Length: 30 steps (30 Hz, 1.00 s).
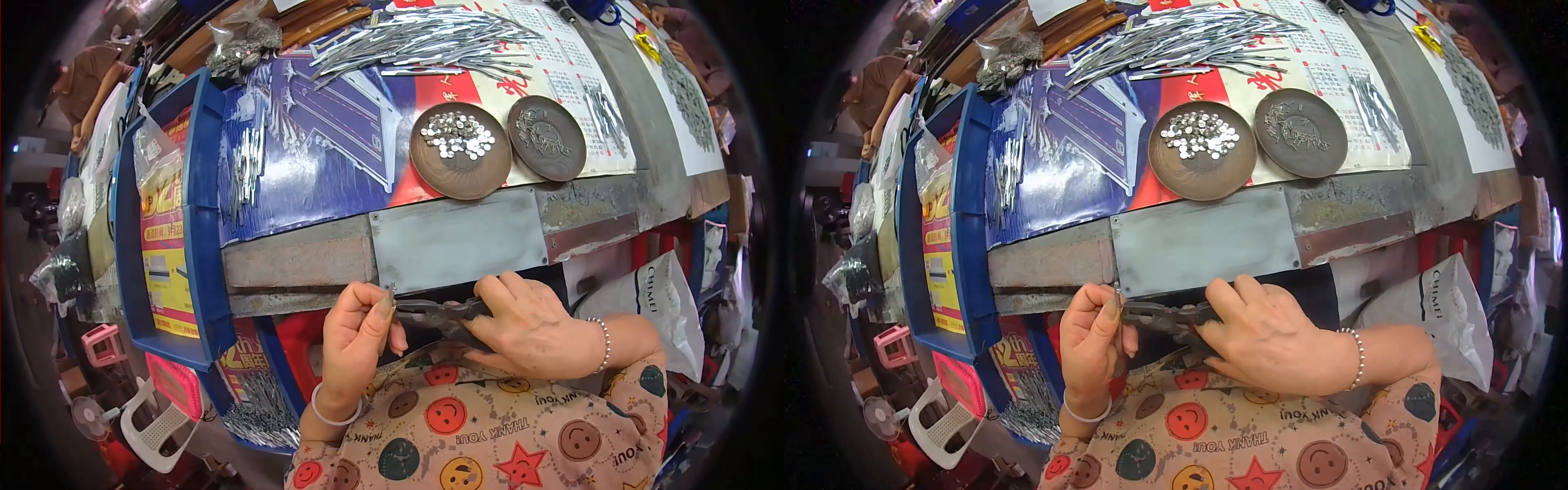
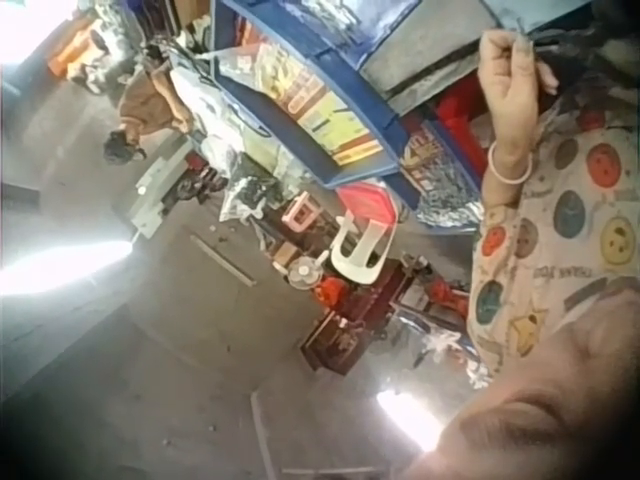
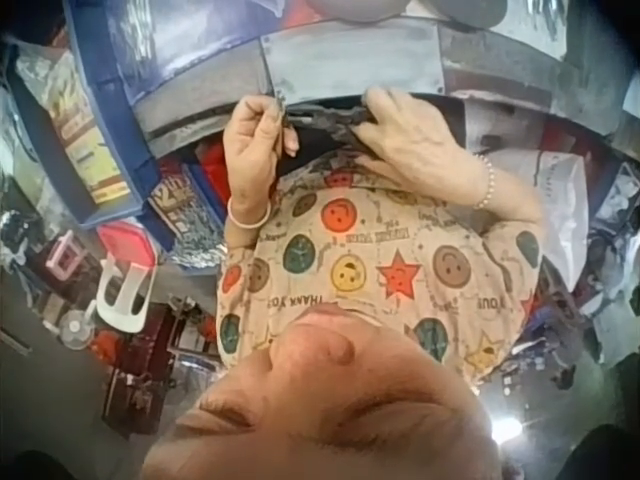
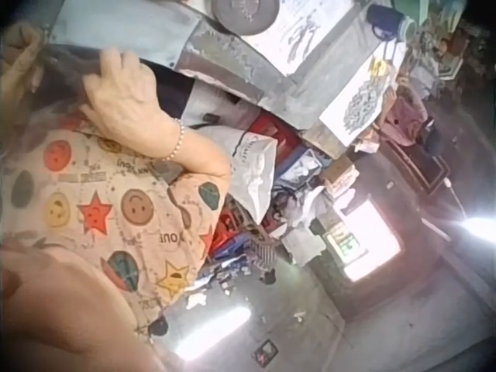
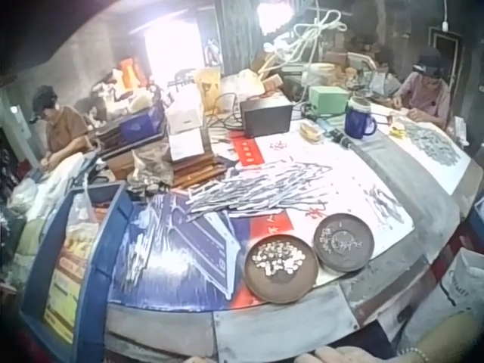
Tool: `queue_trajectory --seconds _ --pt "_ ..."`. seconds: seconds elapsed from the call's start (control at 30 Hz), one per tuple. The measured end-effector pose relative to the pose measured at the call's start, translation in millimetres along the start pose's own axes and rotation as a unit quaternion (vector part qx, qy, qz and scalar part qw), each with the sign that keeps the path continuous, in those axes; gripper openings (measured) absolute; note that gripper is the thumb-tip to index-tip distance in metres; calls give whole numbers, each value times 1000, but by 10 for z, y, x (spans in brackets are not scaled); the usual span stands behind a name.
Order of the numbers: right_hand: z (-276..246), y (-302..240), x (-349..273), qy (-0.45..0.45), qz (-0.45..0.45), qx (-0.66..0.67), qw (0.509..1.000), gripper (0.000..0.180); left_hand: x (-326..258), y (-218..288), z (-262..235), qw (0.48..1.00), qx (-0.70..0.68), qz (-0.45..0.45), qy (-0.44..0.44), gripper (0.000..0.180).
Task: Assembling small metal components by crimping or manipulating them with pliers.
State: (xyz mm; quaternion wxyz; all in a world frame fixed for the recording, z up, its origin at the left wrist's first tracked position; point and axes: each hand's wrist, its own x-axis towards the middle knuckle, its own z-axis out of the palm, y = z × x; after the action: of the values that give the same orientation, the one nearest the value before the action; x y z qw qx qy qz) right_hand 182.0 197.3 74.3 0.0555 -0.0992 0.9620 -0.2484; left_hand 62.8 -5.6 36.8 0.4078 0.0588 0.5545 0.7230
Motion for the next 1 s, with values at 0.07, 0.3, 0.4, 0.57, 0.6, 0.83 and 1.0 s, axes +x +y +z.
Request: queue_trajectory --seconds 0.07,0.3,0.4,0.57,0.6,0.83,1.0 --pt "20 6 -4 11 2 -15 1000 28 5 -4 10 1000 0 0 1 12" --pt "57 3 0 19 0 -75 997 24 18 -20 29 1000 15 13 14 11" --pt "-16 39 43 -6 22 37 999 28 19 1 40 999 28 17 24 11" --pt "-139 107 80 -184 43 268 945 34 22 2 30 999 29 36 17 12" --pt "-96 75 51 -121 31 195 973 34 19 4 32 999 23 39 22 13" --pt "38 28 4 -11 6 34 999 30 11 -20 10 999 6 38 9 12" --pt "77 16 1 14 4 -4 1000 27 3 -6 21 999 8 31 14 11"
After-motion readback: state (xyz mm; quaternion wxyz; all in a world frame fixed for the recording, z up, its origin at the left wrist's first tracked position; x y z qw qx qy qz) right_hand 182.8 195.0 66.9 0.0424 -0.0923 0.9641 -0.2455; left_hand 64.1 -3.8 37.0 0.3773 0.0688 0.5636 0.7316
